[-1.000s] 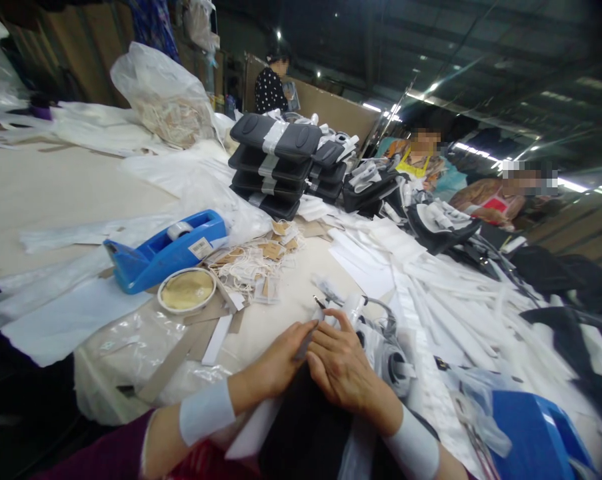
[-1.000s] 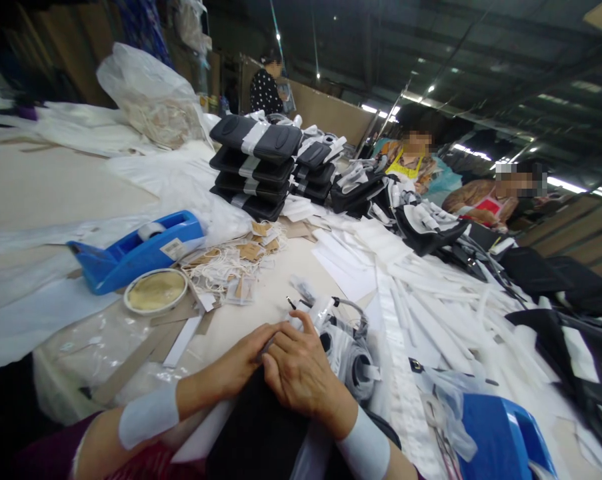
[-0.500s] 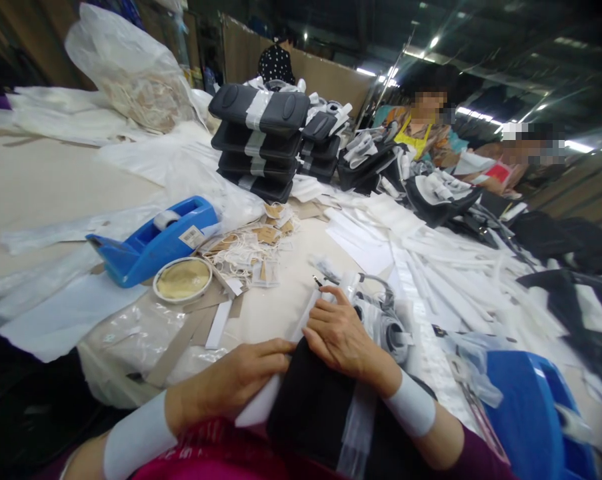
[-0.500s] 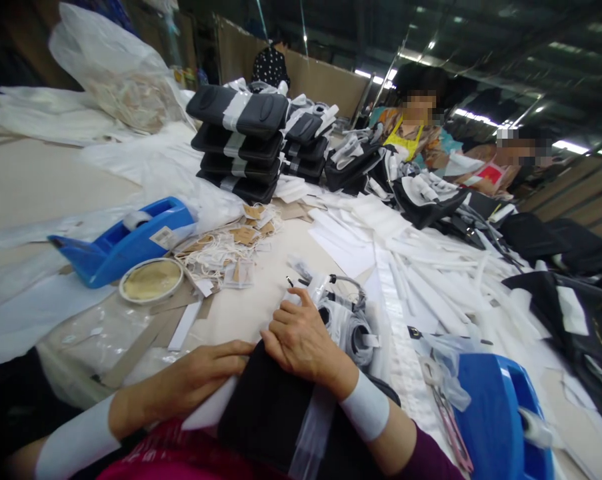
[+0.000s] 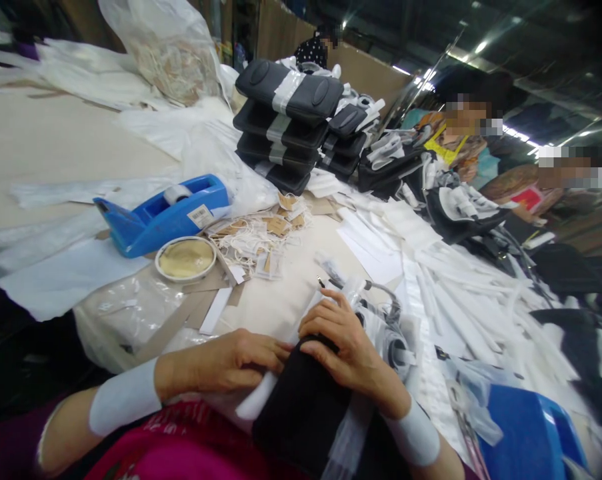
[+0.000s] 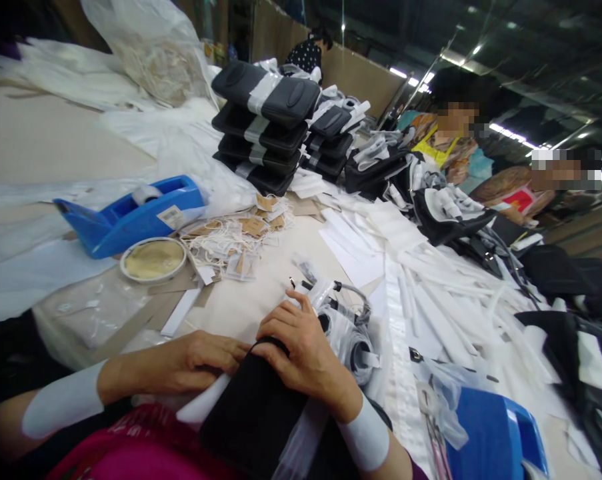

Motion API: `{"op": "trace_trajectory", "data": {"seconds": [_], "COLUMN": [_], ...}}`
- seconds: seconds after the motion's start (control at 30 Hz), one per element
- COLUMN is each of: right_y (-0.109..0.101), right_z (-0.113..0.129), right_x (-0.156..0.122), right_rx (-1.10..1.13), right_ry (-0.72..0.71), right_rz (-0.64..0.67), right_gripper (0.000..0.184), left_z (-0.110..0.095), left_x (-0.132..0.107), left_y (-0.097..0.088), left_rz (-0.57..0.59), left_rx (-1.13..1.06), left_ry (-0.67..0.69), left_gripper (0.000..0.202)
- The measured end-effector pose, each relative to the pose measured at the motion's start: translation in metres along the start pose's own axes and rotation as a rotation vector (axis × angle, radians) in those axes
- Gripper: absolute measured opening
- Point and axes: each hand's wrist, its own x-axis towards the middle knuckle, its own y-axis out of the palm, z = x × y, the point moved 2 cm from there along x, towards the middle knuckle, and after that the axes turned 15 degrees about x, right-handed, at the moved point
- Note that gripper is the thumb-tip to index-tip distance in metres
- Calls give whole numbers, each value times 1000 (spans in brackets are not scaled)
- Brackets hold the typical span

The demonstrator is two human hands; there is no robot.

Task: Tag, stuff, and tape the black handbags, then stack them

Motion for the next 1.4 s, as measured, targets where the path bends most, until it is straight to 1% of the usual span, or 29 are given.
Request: {"op": "trace_trajectory", "data": {"seconds": [0.1,0.17,0.33,0.43,0.5,0.57,0.67,0.73,0.77,0.83,0.9,0.97,1.03,1.1,1.17,1.27,1.3,1.33,1.37,1.4], "right_y": [-2,-3,-4,-4,-2,1,3,3,3,2,3,4,7,10,13,16,15,13,8,1], "right_z": [4,7,11,12,12,12,11,11,11,11,9,6,3,0,-2,-3,-3,-2,1,4], "right_x": [-2,-4,-6,-7,-7,-7,-6,-5,-4,-3,-1,1,4,5,5,5,5,6,7,7], "right_rx": [42,63,87,81,61,30,-15,-40,-52,-69,-84,-113,-158,-202,-233,-245,-231,-207,-174,-139], "right_ry": [-10,-30,-69,-98,-112,-96,-61,-54,-53,-49,-49,-49,-47,-51,-67,-98,-111,-130,-149,-172], "right_rz": [-7,-15,-43,-45,-9,20,46,66,70,67,74,92,115,132,138,120,98,66,14,-64], "right_gripper": [8,7,7,12,16,15,13,12,11,12,13,14,15,17,18,13,15,21,29,34], "left_z": [1,1,1,2,3,1,-4,-10,-13,-18,-22,-25,-25,-22,-15,2,9,14,18,21], "left_x": [1,2,10,16,19,22,21,16,12,3,-4,-7,-5,0,7,20,24,28,31,32], "left_y": [12,18,23,23,24,24,26,28,30,36,45,57,67,73,75,70,68,67,66,65], "left_rz": [-154,-230,-298,-351,-378,-368,-306,-299,-330,-429,-524,-579,-615,-633,-653,-713,-700,-663,-612,-562], "left_rx": [57,99,227,315,308,288,279,223,176,54,-43,-39,55,156,222,254,236,211,188,175], "left_ry": [-111,-189,-345,-420,-456,-484,-485,-482,-481,-471,-448,-450,-491,-551,-579,-524,-496,-477,-468,-474], "left_gripper": [37,33,21,30,35,36,35,30,26,19,19,20,20,17,18,45,50,52,52,53]}}
